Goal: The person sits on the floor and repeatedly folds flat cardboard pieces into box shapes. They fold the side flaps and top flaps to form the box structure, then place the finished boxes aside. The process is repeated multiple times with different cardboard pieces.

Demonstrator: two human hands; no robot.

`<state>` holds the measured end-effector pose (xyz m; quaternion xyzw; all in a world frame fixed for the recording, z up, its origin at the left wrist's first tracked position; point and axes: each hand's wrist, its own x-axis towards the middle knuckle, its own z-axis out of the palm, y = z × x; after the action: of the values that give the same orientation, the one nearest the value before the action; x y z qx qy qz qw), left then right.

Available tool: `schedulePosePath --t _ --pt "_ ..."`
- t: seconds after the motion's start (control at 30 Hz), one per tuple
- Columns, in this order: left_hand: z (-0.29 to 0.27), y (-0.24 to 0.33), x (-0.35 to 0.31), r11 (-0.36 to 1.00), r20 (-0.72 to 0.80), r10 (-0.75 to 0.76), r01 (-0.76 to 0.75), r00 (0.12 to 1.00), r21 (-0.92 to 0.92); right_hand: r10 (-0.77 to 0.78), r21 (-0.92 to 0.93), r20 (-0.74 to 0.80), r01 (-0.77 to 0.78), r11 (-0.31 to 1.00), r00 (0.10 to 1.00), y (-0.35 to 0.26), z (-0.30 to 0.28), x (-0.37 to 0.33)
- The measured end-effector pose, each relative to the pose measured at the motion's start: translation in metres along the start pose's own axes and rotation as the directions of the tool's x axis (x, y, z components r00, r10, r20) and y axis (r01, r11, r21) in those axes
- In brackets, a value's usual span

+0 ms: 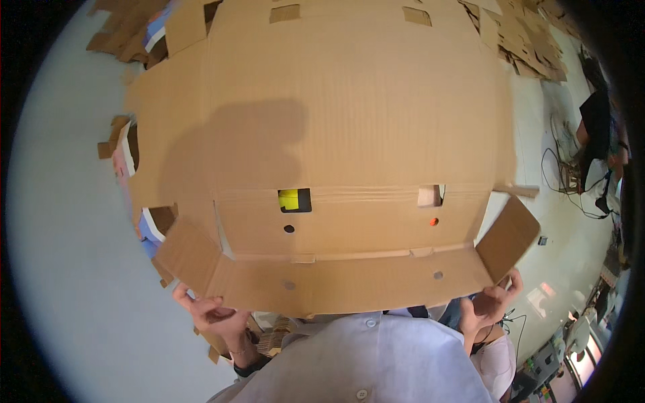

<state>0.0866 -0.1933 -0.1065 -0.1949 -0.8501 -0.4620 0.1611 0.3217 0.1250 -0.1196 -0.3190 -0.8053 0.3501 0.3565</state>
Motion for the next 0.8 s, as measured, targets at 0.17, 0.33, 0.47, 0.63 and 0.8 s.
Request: schedulePosePath --t 0.17,0.33,0.47,0.63,0.8 --pt "0.023 0.002 -0.003 0.873 0.233 -0.079 0.180 0.969 -0.452 -0.032 0.378 0.021 0.021 0.925 0.999 -0.002 0.022 0.033" --pt "0.041 -0.002 0.039 0.927 0.385 -0.365 0.369 0.848 0.066 0.093 -0.213 0.218 -0.046 0.976 0.972 -0.015 0.062 0.089" --pt "0.088 -0.004 0.062 0.895 0.343 0.172 -0.293 0.923 0.338 -0.161 -0.427 0.298 0.282 0.859 0.941 0.001 0.092 0.113" --pt "0.091 -0.005 0.041 0.693 0.589 0.448 -0.677 0.673 0.247 -0.238 -0.459 0.607 0.579 0.674 0.758 -0.029 0.078 0.090" --pt "0.112 0.028 0.053 0.742 0.744 0.312 -0.641 0.591 0.198 -0.145 -0.369 0.727 0.560 0.741 0.671 -0.033 0.091 0.076"
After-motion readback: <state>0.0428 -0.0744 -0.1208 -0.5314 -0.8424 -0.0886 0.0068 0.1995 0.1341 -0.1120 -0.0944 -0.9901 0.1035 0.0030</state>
